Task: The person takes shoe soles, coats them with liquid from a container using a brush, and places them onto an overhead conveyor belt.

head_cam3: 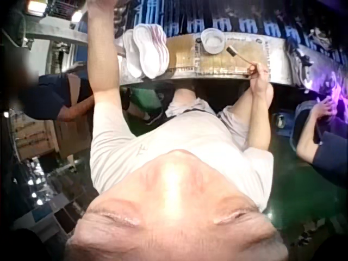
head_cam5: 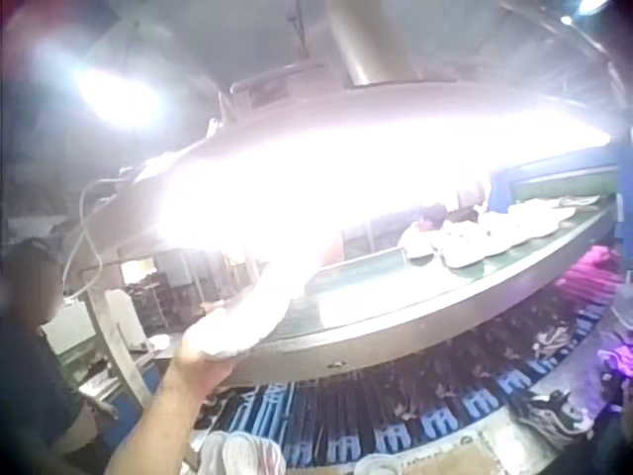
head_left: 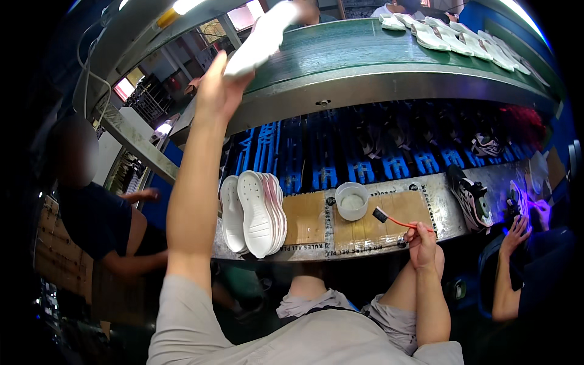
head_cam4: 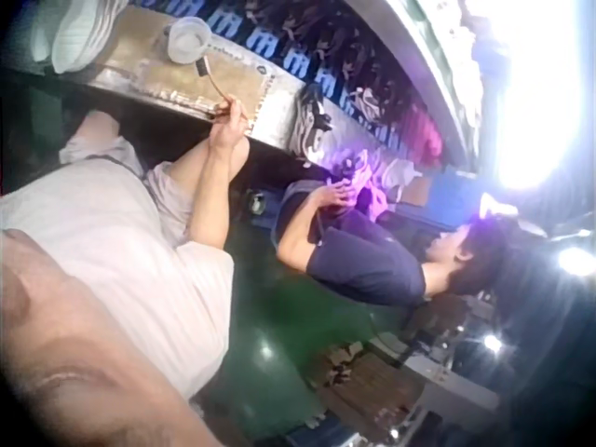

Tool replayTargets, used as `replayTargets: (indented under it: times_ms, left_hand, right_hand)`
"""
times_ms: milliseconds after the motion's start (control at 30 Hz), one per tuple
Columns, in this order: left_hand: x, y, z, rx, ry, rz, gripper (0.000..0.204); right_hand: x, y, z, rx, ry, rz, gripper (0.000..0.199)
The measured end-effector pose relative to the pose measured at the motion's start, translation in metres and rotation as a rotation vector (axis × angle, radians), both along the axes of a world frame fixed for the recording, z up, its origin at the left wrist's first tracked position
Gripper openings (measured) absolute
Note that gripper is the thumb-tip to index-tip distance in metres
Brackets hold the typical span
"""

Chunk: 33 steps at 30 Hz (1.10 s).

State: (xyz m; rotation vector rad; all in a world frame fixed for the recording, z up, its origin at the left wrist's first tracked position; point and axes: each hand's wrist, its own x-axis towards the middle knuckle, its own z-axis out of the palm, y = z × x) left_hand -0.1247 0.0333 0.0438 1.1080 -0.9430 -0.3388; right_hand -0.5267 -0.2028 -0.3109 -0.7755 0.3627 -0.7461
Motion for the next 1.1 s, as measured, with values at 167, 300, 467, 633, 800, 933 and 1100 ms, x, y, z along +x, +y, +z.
replayTargets:
  times_ms: [167,300,467,633,800,933,1100]
  left_hand:
    - [0.051,-0.062,0.004,-0.210,0.197,0.514,0.042]
    - [0.003,-0.009,-0.040,0.012,-0.337,0.691,0.025]
    - [-0.059,0.102,-0.161,1.009,-0.798,1.147,0.036]
    - [-0.093,0.150,-0.231,1.264,-0.579,0.992,0.038]
    - [-0.085,0.173,-0.247,1.139,-0.264,0.821,0.027]
    - [-0.093,0.187,-0.248,0.511,0.566,0.352,0.043]
    - [-0.145,0.177,-0.266,-0.195,0.945,0.005,0.075]
  right_hand:
    - [0.000,0.000,-0.004,-0.033,0.003,0.012,0.025]
    - [0.007,0.002,-0.001,-0.043,0.003,0.048,0.025]
    - [0.000,0.006,0.007,-0.010,0.047,0.050,0.027]
    - [0.009,0.006,0.013,-0.073,0.118,0.068,0.026]
    - [0.051,0.011,0.081,-0.630,0.363,0.095,0.028]
    - [0.081,0.024,0.127,-1.052,0.604,0.068,0.024]
    - [0.111,0.046,0.157,-1.366,0.778,0.111,0.021]
